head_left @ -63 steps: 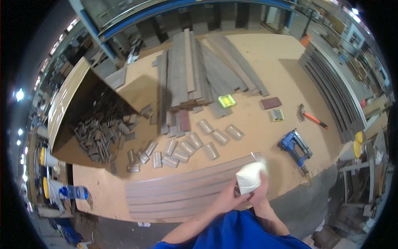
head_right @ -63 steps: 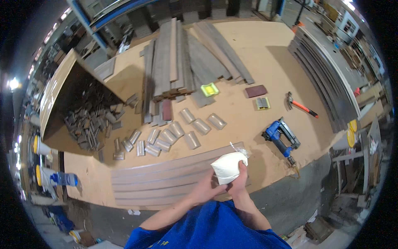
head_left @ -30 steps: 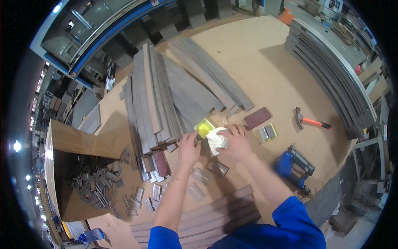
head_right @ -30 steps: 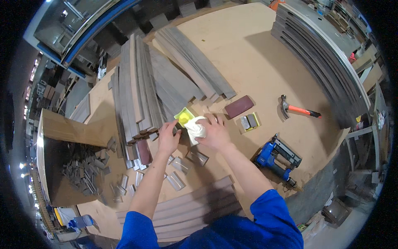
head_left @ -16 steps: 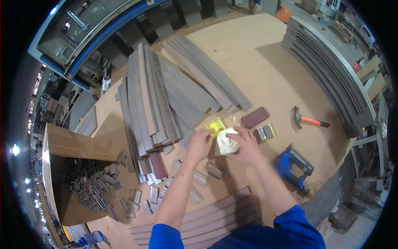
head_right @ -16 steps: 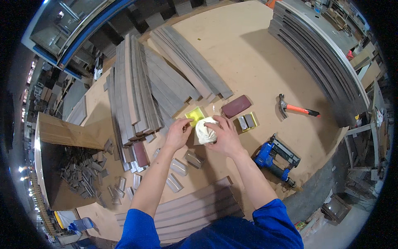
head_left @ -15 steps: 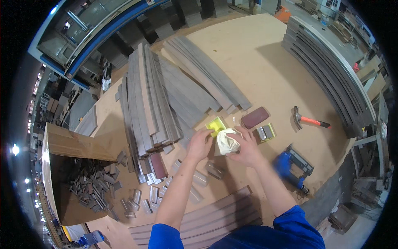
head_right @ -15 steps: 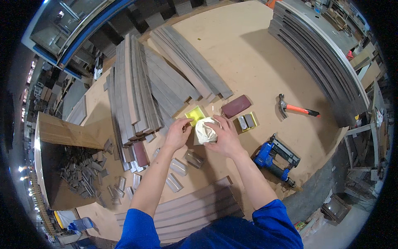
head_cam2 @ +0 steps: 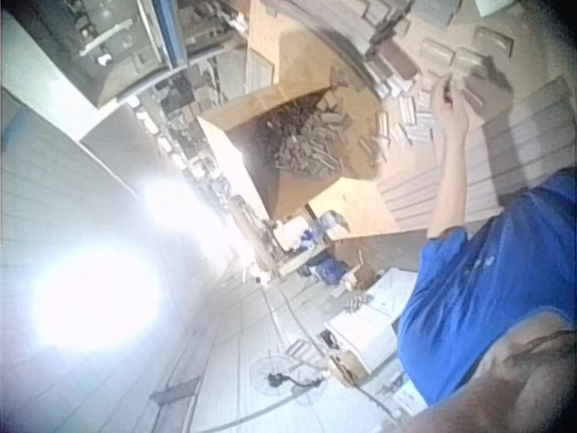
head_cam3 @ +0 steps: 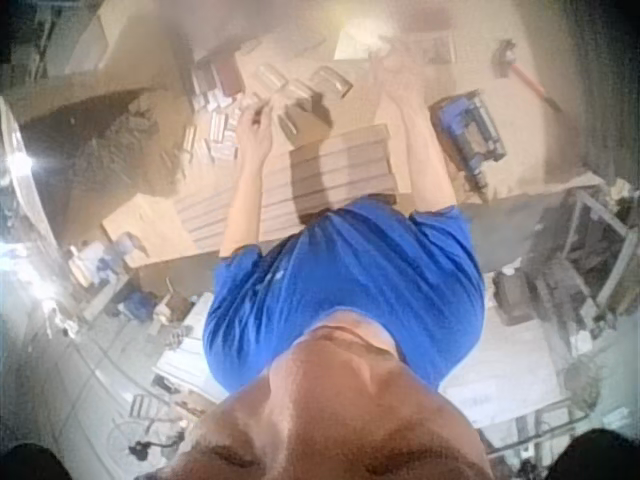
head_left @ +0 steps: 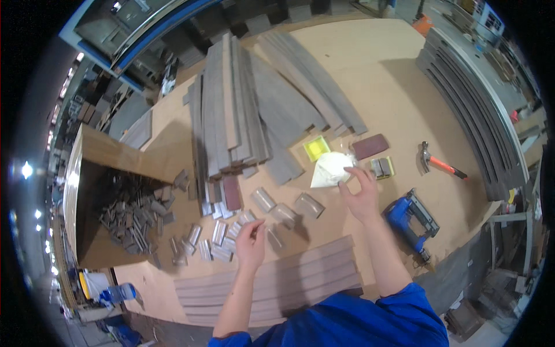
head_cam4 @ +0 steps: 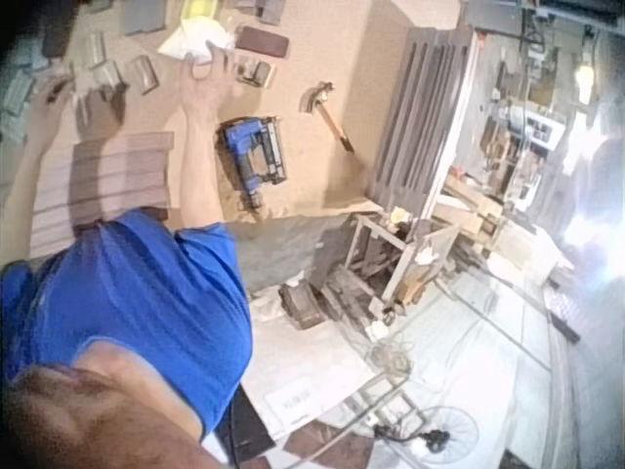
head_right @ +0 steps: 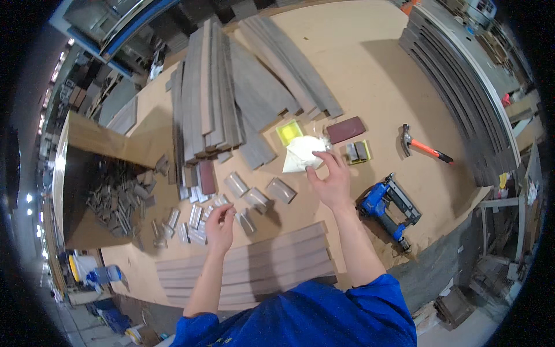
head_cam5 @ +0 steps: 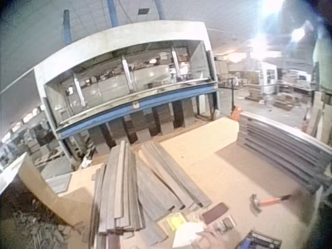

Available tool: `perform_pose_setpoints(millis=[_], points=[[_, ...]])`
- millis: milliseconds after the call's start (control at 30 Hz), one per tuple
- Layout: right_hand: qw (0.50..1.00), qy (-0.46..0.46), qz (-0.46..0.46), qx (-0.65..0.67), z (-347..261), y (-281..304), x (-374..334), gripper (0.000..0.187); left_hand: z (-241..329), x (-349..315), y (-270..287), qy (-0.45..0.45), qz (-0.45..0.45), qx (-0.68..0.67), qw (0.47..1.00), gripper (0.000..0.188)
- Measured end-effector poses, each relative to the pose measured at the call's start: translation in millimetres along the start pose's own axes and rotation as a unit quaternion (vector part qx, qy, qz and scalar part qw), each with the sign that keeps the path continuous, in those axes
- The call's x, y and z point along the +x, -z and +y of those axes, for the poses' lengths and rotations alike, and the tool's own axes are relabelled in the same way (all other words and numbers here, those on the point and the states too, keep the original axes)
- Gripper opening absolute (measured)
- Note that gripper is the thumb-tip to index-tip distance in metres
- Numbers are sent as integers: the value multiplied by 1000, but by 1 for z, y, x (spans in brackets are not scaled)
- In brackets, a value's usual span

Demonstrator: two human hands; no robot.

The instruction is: Applying wood glue to small blocks and using a pneumatic nailer to secure them onto long wood strips to assemble components for furniture manufacturing.

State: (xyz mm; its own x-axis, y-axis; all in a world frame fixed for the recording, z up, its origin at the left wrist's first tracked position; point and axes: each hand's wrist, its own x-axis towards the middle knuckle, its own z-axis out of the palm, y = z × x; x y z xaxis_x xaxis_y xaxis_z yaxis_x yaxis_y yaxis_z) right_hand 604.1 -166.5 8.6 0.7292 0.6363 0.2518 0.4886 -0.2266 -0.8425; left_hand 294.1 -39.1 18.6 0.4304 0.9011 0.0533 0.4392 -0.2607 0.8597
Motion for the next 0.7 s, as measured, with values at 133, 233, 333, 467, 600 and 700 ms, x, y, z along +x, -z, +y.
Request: perform_pose_setpoints(millis=[133,233,333,467,600,700], points=[[974,-135,-181,35,-3,-20,-52,49,-10,-96,43,110,54,-22,992,15],[968,54,-147,-194,-17,-37,-70,51,-12,-142,55,133,59,-9,989,15],[954,28,-139,-263,-5,-43,-67,54,-9,-156,49,73,13,26,997,16],[984,-31,-147,-100,0,-12,-87,51,16,-147,30,42,-84,21,995,19],[987,80,-136,-31,-48,39,-143,49,42,-119,1,55,-126,-123,983,24],[990,115,-69,-44,-80,68,-182,52,71,-100,-13,103,-233,-264,930,30]])
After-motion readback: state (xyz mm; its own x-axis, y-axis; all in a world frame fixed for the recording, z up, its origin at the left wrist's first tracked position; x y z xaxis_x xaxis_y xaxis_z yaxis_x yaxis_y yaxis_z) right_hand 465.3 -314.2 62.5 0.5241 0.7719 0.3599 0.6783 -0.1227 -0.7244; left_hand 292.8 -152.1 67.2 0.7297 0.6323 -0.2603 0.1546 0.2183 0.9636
